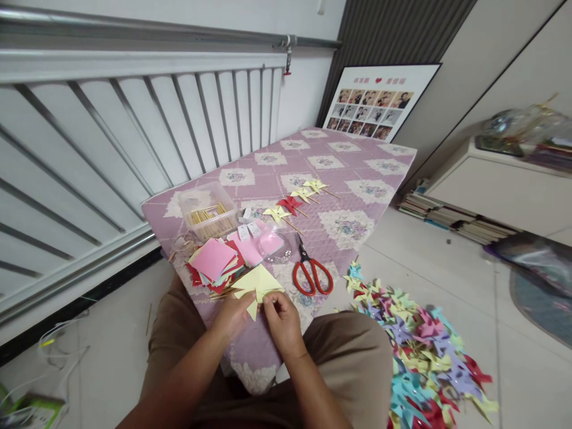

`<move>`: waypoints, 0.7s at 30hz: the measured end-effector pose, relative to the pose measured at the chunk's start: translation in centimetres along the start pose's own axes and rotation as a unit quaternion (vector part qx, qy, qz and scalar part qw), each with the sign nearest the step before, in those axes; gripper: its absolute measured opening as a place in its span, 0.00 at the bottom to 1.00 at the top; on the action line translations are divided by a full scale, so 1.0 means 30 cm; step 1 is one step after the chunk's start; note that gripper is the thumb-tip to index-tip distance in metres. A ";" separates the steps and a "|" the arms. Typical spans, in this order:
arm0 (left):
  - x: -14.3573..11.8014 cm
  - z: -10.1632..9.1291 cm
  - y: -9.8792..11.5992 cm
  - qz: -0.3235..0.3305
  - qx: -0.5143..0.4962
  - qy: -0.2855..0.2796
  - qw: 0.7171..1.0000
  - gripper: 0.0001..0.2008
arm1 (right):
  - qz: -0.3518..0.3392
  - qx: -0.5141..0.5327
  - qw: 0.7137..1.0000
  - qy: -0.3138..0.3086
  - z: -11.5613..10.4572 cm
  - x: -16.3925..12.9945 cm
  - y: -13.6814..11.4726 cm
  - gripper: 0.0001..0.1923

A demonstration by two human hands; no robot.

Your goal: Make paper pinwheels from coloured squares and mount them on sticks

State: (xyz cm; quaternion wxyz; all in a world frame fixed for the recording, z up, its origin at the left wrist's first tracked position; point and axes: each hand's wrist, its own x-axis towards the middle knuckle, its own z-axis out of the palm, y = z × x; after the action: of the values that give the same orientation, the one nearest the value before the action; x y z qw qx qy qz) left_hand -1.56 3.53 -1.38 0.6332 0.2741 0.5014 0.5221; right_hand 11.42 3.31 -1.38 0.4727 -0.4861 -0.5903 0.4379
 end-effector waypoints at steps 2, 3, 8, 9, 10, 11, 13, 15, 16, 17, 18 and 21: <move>0.003 -0.004 -0.008 0.010 0.021 0.001 1.000 0.16 | 0.001 -0.005 1.000 0.009 0.003 0.001 0.004 0.11; 0.003 -0.005 -0.010 0.015 0.030 0.000 0.999 0.16 | 0.001 -0.007 1.000 0.013 0.004 0.001 0.006 0.11; -0.004 -0.001 0.003 0.028 0.087 0.004 0.996 0.16 | -0.003 -0.019 0.999 0.026 0.004 0.003 0.016 0.11; -0.006 0.000 0.006 0.029 0.097 0.007 0.995 0.17 | -0.005 -0.021 0.999 0.029 0.003 0.003 0.017 0.11; -0.008 0.001 0.010 0.029 0.103 0.009 0.994 0.17 | -0.007 -0.021 0.999 0.031 0.002 0.003 0.016 0.11; -0.010 0.001 0.012 0.029 0.104 0.011 0.994 0.16 | -0.007 -0.021 0.999 0.034 0.001 0.002 0.015 0.11; -0.013 0.000 0.013 0.027 0.098 0.012 0.995 0.16 | -0.007 -0.021 0.999 0.037 0.000 0.001 0.013 0.11; -0.013 -0.001 0.011 0.024 0.093 0.019 0.995 0.14 | -0.006 -0.023 0.999 0.040 -0.002 0.000 0.012 0.11; -0.012 -0.001 0.010 0.021 0.095 0.024 0.995 0.14 | -0.007 -0.024 0.999 0.042 -0.003 0.000 0.012 0.11; -0.011 -0.001 0.009 0.018 0.099 0.030 0.994 0.13 | -0.007 -0.024 0.999 0.045 -0.003 0.000 0.013 0.11; -0.009 -0.001 0.007 0.017 0.104 0.036 0.994 0.13 | -0.008 -0.024 0.999 0.047 -0.003 0.001 0.013 0.11; -0.002 0.001 0.004 0.005 0.125 0.058 0.990 0.12 | -0.009 -0.024 0.998 0.051 -0.002 0.001 0.011 0.10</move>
State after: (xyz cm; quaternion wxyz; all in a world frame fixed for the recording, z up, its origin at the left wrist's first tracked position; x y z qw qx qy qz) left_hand -1.59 3.51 -1.24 0.5613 0.3232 0.5972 0.4731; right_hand 11.53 3.40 -1.69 0.4943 -0.5136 -0.5799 0.3944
